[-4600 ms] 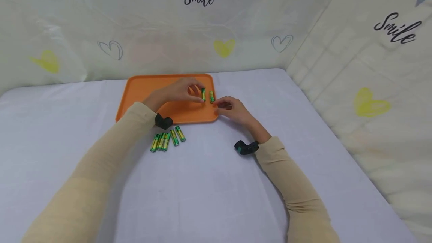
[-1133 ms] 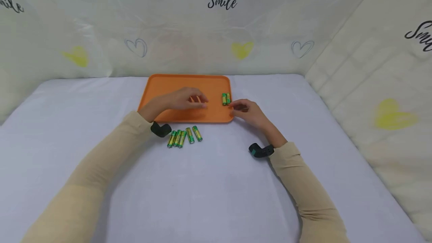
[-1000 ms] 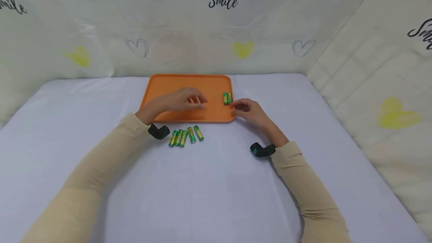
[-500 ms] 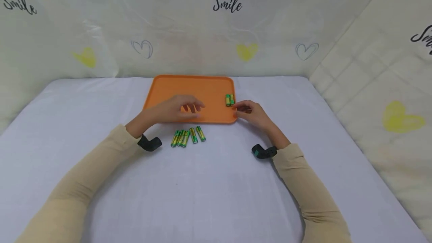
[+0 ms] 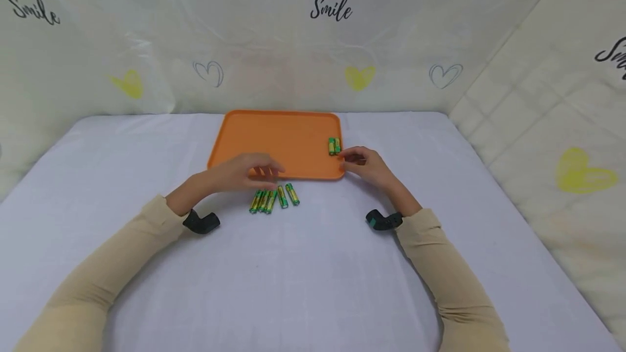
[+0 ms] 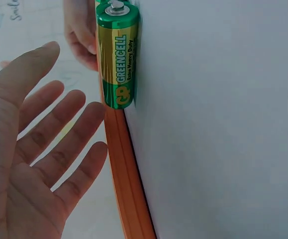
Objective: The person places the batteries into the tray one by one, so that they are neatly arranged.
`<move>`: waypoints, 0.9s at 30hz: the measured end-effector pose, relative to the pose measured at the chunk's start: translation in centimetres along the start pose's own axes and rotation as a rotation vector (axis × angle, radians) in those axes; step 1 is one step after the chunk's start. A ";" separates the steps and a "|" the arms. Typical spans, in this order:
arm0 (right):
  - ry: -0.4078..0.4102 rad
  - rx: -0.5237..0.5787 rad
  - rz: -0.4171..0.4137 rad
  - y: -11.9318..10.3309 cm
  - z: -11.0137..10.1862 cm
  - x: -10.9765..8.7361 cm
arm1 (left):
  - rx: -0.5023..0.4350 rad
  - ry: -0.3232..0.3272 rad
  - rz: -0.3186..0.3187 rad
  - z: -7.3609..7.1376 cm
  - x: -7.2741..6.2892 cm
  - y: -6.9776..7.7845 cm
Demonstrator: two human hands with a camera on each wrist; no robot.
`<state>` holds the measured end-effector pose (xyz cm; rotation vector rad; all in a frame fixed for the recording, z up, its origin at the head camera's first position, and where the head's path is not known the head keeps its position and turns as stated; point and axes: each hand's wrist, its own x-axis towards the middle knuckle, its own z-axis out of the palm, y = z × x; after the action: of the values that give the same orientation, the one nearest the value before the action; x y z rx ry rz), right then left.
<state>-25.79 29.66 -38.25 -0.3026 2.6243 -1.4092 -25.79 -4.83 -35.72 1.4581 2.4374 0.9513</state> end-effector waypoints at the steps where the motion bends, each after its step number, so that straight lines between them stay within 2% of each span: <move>1: -0.002 -0.003 0.001 0.0 0.0 0.0 | -0.007 0.000 0.002 0.0 -0.2 -0.1; 6: -0.001 -0.026 0.012 -0.1 -0.1 0.0 | -0.014 0.004 -0.003 0.0 -1.3 -0.2; 13: -0.008 -0.040 0.010 -0.1 0.1 0.3 | 0.000 -0.039 -0.119 0.0 -2.8 0.2; 17: -0.009 -0.038 0.005 0.0 0.0 0.1 | -0.022 -0.054 -0.172 0.0 -3.1 0.3; 22: -0.006 -0.036 0.003 0.1 -0.1 -0.1 | -0.045 -0.063 -0.177 0.0 -3.3 0.1; 27: -0.005 -0.030 -0.025 -0.1 -0.1 -0.2 | -0.057 -0.068 -0.215 0.0 -3.5 0.0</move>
<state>-25.60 29.71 -38.15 -0.3433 2.6488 -1.3754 -23.98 -7.73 -36.33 1.1619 2.4356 0.9013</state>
